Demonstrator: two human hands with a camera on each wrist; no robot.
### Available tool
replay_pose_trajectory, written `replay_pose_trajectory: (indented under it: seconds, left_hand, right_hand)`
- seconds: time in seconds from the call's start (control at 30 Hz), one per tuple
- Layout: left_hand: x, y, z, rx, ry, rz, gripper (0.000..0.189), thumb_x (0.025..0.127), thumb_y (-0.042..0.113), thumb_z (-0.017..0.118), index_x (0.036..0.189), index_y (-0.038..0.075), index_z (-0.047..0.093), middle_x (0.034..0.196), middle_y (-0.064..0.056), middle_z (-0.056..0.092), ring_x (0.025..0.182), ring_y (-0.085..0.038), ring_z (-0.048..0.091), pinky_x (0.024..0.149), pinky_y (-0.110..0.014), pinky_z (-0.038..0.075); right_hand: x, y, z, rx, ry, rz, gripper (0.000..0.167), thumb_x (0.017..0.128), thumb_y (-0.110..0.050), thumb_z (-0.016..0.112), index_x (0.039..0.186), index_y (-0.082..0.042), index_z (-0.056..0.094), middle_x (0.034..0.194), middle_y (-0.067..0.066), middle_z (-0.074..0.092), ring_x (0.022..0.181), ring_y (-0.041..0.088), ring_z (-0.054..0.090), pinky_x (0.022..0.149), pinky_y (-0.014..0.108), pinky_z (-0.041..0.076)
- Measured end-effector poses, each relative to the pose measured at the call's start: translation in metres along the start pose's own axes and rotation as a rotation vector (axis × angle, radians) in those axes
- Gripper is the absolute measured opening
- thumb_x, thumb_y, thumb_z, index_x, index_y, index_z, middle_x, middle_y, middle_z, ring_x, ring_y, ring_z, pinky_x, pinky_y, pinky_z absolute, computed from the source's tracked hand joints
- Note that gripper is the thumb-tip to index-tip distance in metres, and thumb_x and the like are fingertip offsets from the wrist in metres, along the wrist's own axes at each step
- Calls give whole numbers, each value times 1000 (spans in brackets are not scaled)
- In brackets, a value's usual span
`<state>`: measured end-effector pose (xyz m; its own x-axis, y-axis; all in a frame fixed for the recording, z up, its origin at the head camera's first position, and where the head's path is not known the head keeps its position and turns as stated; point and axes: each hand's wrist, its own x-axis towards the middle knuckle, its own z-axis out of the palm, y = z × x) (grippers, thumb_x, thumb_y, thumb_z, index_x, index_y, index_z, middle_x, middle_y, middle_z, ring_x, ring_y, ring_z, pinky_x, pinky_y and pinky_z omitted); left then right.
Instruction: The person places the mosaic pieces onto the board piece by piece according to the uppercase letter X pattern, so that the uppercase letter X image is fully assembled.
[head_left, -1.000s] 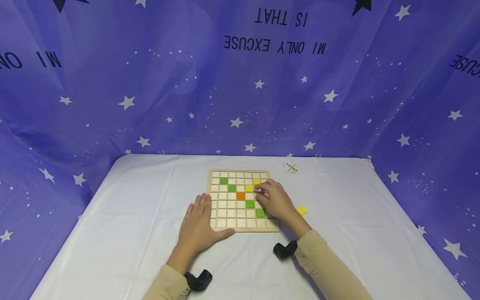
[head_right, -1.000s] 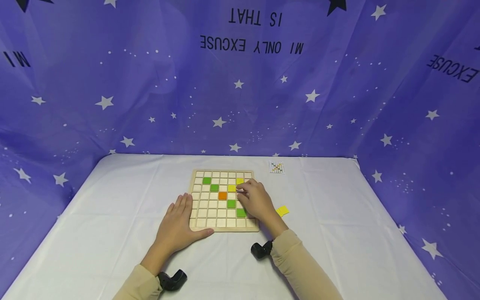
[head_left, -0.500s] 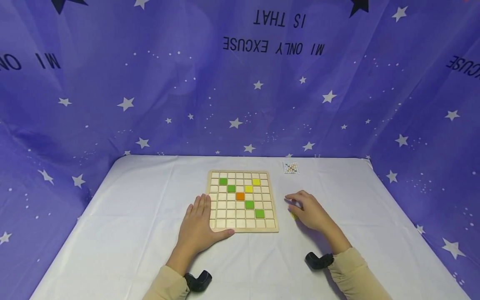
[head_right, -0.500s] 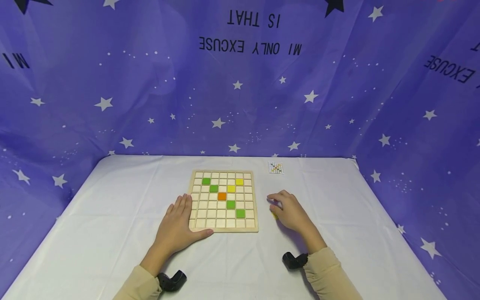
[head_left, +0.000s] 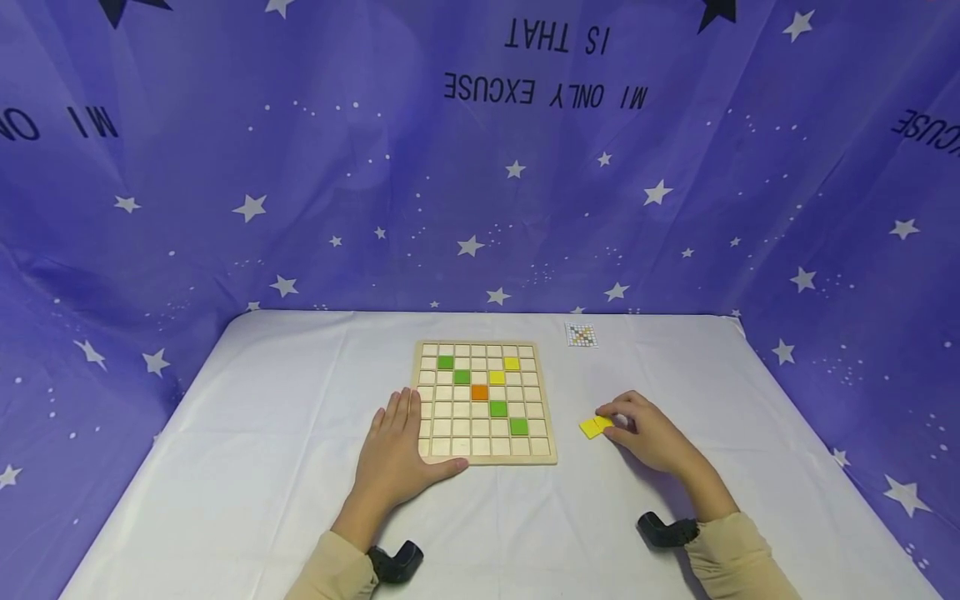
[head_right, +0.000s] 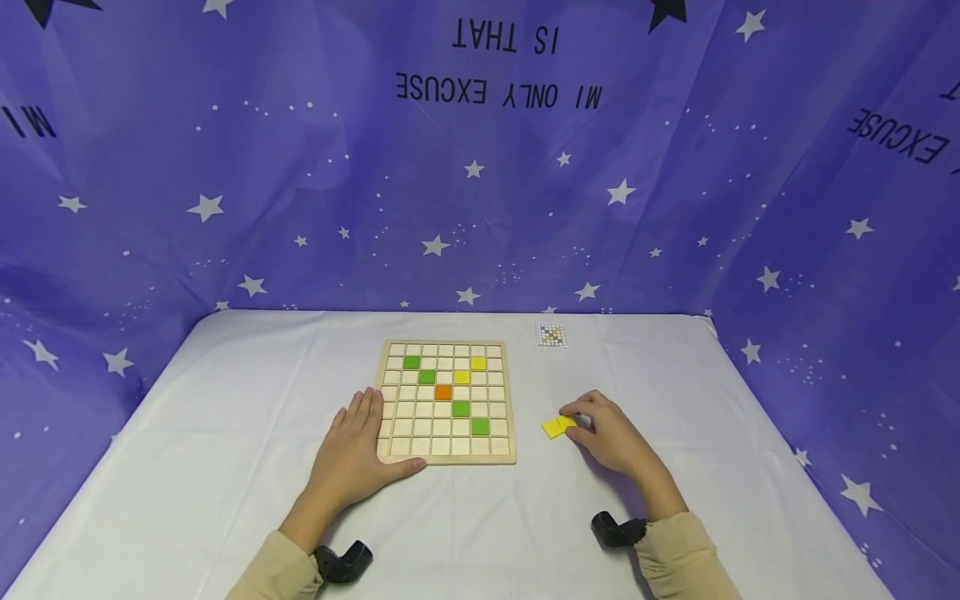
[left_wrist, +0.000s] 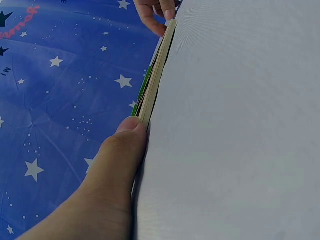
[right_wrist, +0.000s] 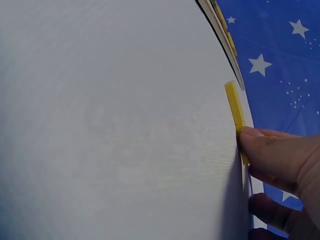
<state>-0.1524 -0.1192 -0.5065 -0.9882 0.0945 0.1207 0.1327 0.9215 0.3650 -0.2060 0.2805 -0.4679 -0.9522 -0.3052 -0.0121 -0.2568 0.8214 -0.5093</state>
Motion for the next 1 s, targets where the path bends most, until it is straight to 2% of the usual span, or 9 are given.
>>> replay_pose_trajectory:
  seconds: [0.13, 0.27, 0.47, 0.67, 0.87, 1.0]
  left_hand:
    - [0, 0, 0, -1, 0, -2, 137, 65, 94, 52, 157, 0, 17, 165, -17, 18, 155, -33, 16, 125, -50, 18]
    - [0, 0, -1, -4, -11, -5, 137, 65, 94, 53, 157, -1, 16, 166, -18, 16, 155, -33, 14, 126, -50, 16]
    - [0, 1, -2, 0, -27, -9, 137, 65, 93, 53, 157, -1, 14, 166, -18, 15, 155, -34, 12, 126, -50, 16]
    - [0, 0, -2, 0, -23, -8, 137, 66, 93, 53, 157, -2, 16, 165, -19, 16, 155, -34, 13, 126, -51, 16]
    - [0, 2, -4, -11, -28, -10, 137, 66, 92, 54, 157, -3, 16, 165, -19, 16, 155, -35, 13, 126, -51, 16]
    - [0, 2, -3, -5, -7, -5, 136, 66, 92, 55, 157, -3, 18, 164, -20, 19, 154, -35, 16, 125, -51, 17]
  right_hand:
    - [3, -1, 4, 0, 20, 49, 20, 91, -20, 73, 109, -18, 66, 104, 0, 62, 82, 15, 50, 71, 27, 43]
    - [9, -2, 8, 33, 82, 68, 16, 91, -15, 72, 103, -18, 62, 93, -1, 64, 75, 15, 51, 67, 26, 44]
    - [23, -20, 19, 100, 189, 69, 14, 91, -16, 72, 102, -16, 64, 93, 1, 68, 69, 13, 52, 58, 24, 44]
    - [40, -59, 35, 166, 178, 35, 13, 90, -21, 74, 101, -18, 67, 91, -2, 69, 65, 13, 53, 53, 24, 45]
    - [53, -98, 57, 207, 131, -24, 13, 89, -24, 76, 99, -23, 68, 90, -9, 69, 68, 10, 56, 61, 24, 47]
    - [61, -119, 73, 198, 111, -91, 13, 88, -25, 76, 99, -25, 68, 90, -14, 69, 69, 7, 57, 65, 23, 48]
